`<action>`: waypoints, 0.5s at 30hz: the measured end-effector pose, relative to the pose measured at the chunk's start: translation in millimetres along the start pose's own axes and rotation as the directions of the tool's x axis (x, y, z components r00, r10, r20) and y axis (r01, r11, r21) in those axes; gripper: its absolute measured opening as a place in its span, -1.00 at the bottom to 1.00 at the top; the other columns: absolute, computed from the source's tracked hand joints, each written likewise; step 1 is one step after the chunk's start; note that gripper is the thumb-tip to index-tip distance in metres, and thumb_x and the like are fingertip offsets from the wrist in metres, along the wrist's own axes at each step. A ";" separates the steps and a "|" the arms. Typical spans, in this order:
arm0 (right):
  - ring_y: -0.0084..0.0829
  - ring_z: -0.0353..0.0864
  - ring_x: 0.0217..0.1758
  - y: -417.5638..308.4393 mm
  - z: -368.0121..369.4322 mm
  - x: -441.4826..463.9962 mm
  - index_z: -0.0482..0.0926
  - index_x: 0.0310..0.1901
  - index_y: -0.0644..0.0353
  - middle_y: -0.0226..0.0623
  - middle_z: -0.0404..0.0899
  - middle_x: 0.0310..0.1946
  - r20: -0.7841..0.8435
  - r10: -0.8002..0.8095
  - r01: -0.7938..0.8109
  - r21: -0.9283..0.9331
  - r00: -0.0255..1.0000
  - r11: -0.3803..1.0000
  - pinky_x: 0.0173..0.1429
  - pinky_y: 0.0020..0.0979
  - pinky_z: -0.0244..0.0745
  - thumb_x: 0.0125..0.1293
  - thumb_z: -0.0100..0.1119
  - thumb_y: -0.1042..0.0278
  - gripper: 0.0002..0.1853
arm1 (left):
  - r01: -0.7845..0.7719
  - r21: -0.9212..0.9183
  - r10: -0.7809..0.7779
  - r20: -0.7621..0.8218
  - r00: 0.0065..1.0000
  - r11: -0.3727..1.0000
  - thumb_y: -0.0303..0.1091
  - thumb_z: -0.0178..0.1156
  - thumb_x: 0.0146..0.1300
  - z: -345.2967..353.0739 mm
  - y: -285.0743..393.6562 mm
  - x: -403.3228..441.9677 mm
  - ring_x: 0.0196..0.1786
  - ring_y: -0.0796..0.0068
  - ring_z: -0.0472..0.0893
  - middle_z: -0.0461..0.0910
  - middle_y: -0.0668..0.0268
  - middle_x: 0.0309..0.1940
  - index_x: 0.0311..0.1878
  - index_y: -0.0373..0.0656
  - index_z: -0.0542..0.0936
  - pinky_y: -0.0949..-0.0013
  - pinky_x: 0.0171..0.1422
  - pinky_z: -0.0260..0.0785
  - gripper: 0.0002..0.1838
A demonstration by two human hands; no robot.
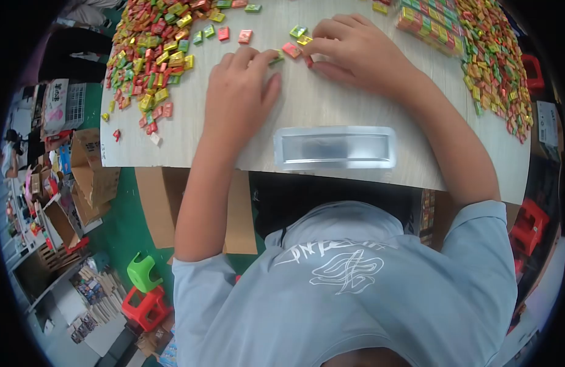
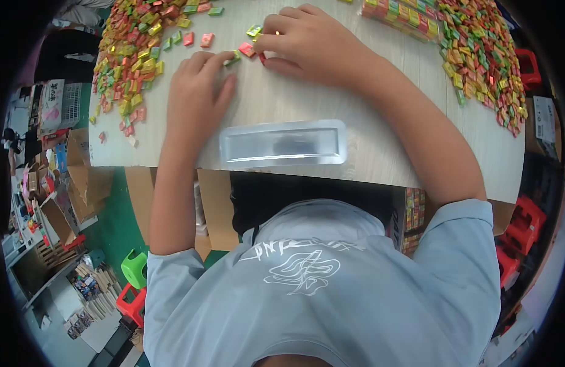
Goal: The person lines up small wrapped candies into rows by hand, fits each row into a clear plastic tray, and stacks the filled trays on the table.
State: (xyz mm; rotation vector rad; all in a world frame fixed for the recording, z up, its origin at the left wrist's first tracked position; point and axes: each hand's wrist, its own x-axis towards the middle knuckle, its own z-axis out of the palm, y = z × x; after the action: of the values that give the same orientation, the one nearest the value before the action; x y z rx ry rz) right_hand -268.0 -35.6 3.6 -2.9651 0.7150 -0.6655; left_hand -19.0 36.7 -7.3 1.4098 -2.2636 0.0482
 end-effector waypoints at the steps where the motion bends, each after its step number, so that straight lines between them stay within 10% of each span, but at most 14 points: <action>1: -0.15 0.62 0.17 1.5 -3.0 2.1 0.68 0.07 0.07 -0.27 0.66 0.06 0.005 0.008 -0.008 0.002 1.000 1.000 0.31 -0.15 0.46 0.38 0.35 0.35 -0.75 | -0.002 -0.007 0.002 0.006 1.000 1.000 -0.35 0.37 0.28 2.5 -0.5 -0.6 0.00 0.11 0.61 0.64 0.19 -0.08 0.11 -0.17 0.68 0.09 0.13 0.48 -0.65; 3: -0.17 0.64 0.00 4.2 -6.5 3.2 0.66 -0.18 0.08 -0.24 0.62 -0.16 0.014 0.020 -0.020 0.068 1.000 0.998 0.15 -0.17 0.45 0.30 0.41 0.13 -0.77 | -0.002 -0.033 0.000 -0.056 0.998 0.999 -0.36 0.37 0.27 5.3 -2.9 -4.2 -0.03 0.11 0.61 0.63 0.18 -0.09 0.11 -0.17 0.68 0.10 0.12 0.48 -0.66; 15: -0.15 0.66 0.04 7.6 3.5 1.9 0.69 -0.08 0.15 -0.19 0.65 -0.08 -0.066 0.054 -0.050 0.060 0.996 0.997 0.16 -0.13 0.49 0.35 0.31 0.24 -0.79 | -0.094 0.061 0.094 -0.001 0.996 0.994 -0.25 0.37 0.34 9.0 0.7 12.4 0.08 0.10 0.62 0.62 0.21 0.01 0.17 0.04 0.66 0.04 0.21 0.50 -0.66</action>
State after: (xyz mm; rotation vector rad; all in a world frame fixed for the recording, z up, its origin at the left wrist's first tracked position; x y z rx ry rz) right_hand -268.3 -43.5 0.3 -2.8726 0.7605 -0.7732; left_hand -27.4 24.2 -10.1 1.3311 -2.3420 0.1510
